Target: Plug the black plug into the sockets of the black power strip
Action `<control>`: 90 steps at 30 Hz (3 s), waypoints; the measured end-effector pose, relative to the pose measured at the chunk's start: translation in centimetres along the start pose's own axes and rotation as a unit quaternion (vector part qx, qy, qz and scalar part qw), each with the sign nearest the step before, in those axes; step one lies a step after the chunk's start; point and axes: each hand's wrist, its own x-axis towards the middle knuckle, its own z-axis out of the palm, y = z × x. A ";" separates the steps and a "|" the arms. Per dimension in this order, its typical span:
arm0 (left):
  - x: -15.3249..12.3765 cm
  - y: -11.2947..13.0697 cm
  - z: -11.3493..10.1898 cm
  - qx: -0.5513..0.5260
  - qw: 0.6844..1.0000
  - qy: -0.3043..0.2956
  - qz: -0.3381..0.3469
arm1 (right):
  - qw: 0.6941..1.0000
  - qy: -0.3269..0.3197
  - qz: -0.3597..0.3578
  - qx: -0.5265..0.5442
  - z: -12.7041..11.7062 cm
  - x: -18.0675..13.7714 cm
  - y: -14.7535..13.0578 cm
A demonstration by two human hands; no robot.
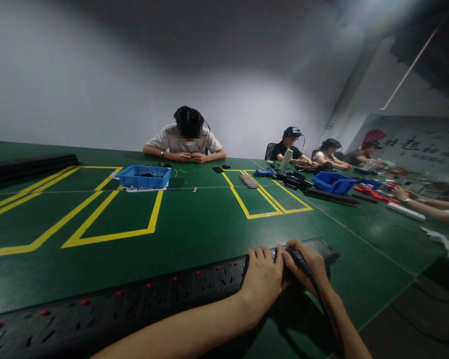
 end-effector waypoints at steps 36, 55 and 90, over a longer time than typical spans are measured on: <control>-0.1 0.0 -0.1 0.004 1.000 -0.001 -0.007 | 1.000 0.002 -0.002 0.013 0.3 -0.2 0.5; -0.1 0.2 0.1 0.021 1.000 0.013 -0.008 | 0.999 -0.017 -0.020 0.029 0.3 -0.3 1.0; -0.1 0.1 0.2 0.027 1.000 0.015 -0.003 | 1.000 -0.013 0.001 0.014 0.4 -0.4 0.7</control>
